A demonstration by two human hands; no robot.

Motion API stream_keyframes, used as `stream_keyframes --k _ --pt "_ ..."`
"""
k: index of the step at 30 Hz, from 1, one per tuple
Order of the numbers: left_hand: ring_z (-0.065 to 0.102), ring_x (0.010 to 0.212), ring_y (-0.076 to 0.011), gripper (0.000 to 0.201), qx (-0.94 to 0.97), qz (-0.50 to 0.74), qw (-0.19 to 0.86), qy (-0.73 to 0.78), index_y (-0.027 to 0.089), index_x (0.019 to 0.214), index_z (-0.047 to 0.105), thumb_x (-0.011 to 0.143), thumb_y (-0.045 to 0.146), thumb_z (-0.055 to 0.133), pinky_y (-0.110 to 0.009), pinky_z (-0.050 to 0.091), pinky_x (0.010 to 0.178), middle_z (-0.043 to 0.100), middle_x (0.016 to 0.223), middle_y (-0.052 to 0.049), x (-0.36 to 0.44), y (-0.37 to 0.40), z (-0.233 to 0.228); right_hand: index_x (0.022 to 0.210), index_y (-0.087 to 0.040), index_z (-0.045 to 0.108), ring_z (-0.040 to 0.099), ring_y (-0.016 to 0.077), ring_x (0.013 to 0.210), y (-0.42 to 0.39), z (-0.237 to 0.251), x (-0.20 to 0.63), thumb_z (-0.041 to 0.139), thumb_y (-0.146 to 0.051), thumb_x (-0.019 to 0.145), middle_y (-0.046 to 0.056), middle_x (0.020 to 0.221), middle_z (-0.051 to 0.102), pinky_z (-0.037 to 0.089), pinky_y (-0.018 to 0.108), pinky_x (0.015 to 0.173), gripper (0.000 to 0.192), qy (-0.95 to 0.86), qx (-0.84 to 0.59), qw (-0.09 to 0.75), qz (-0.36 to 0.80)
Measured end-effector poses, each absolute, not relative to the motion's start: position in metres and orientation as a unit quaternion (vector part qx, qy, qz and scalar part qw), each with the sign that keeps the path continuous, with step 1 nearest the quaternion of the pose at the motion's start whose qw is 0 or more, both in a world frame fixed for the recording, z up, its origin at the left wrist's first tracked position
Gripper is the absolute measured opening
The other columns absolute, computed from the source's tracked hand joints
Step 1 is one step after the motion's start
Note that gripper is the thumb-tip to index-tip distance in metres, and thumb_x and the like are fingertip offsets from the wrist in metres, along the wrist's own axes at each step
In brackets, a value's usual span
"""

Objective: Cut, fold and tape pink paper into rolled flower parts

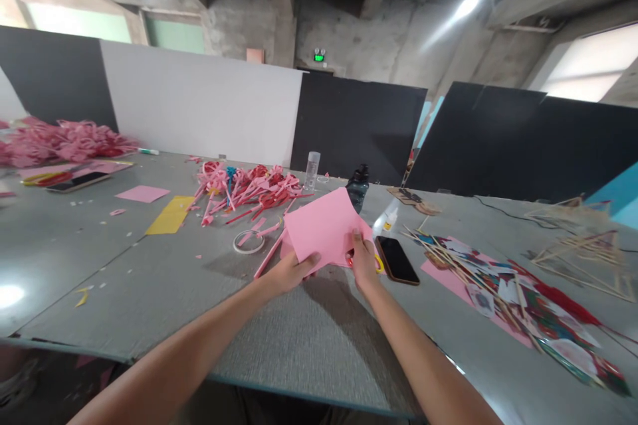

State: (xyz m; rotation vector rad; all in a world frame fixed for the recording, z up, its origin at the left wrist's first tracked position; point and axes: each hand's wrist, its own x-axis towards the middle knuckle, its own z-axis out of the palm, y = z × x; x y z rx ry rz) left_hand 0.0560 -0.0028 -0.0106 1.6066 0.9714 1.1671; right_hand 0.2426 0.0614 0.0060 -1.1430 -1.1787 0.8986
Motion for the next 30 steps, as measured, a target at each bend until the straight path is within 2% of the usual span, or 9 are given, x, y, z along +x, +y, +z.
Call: stream_keyframes --k 5,11,15,19,24,27,30 --pt "0.046 0.055 -0.0128 0.055 0.635 0.492 0.458 0.379 0.017 0.081 0.056 0.090 0.071 0.050 -0.026 0.035 0.050 0.055 0.067 -0.003 0.056 -0.004 -0.007 0.061 -0.024 0.045 0.045 0.0148 0.050 0.057 0.009 0.241 0.047 -0.090 0.074 -0.002 0.051 0.048 0.037 0.030 0.052 0.067 -0.522 -0.470 0.583 0.407" --pt "0.045 0.053 -0.0121 0.057 0.637 0.497 0.450 0.379 0.017 0.076 0.057 0.090 0.072 0.049 -0.025 0.033 0.048 0.053 0.064 -0.003 0.055 -0.003 -0.006 0.071 -0.022 0.054 0.043 0.0140 0.055 0.041 0.010 0.227 0.068 -0.068 0.079 -0.002 0.060 0.051 0.034 0.028 0.054 0.049 -0.634 -0.350 0.463 0.511" --pt "0.045 0.053 -0.0124 0.057 0.643 0.500 0.443 0.374 0.017 0.076 0.056 0.091 0.071 0.048 -0.025 0.034 0.048 0.053 0.063 -0.003 0.055 -0.002 -0.007 0.084 -0.022 0.057 0.047 0.0150 0.060 0.040 0.008 0.224 0.066 -0.067 0.080 -0.001 0.070 0.056 0.038 0.029 0.057 0.046 -0.629 -0.346 0.471 0.512" --pt "0.045 0.054 -0.0124 0.055 0.642 0.504 0.450 0.364 0.018 0.081 0.058 0.091 0.071 0.047 -0.024 0.035 0.048 0.053 0.065 -0.002 0.056 -0.002 -0.006 0.075 -0.021 0.056 0.041 0.0136 0.055 0.041 0.010 0.228 0.069 -0.068 0.076 -0.003 0.060 0.049 0.033 0.028 0.054 0.049 -0.642 -0.348 0.457 0.508" --pt "0.043 0.052 -0.0108 0.058 0.640 0.498 0.458 0.365 0.017 0.074 0.054 0.090 0.073 0.047 -0.023 0.034 0.046 0.050 0.063 -0.001 0.054 0.000 -0.007 0.072 -0.020 0.060 0.047 0.0159 0.062 0.041 0.010 0.227 0.080 -0.056 0.071 -0.001 0.063 0.055 0.038 0.030 0.060 0.041 -0.663 -0.340 0.440 0.502" --pt "0.043 0.052 -0.0097 0.053 0.643 0.490 0.462 0.364 0.016 0.078 0.055 0.091 0.067 0.053 -0.022 0.034 0.046 0.050 0.064 0.000 0.054 0.002 -0.009 0.079 -0.020 0.063 0.052 0.0180 0.070 0.042 0.009 0.226 0.079 -0.055 0.072 0.000 0.072 0.060 0.042 0.031 0.067 0.040 -0.668 -0.335 0.436 0.501" --pt "0.044 0.056 -0.0104 0.041 0.657 0.505 0.437 0.349 0.016 0.083 0.058 0.090 0.055 0.061 -0.023 0.036 0.051 0.053 0.067 -0.001 0.055 0.004 -0.009 0.075 -0.020 0.060 0.049 0.0164 0.064 0.041 0.008 0.227 0.075 -0.062 0.075 -0.001 0.067 0.056 0.040 0.030 0.061 0.045 -0.658 -0.346 0.441 0.503"
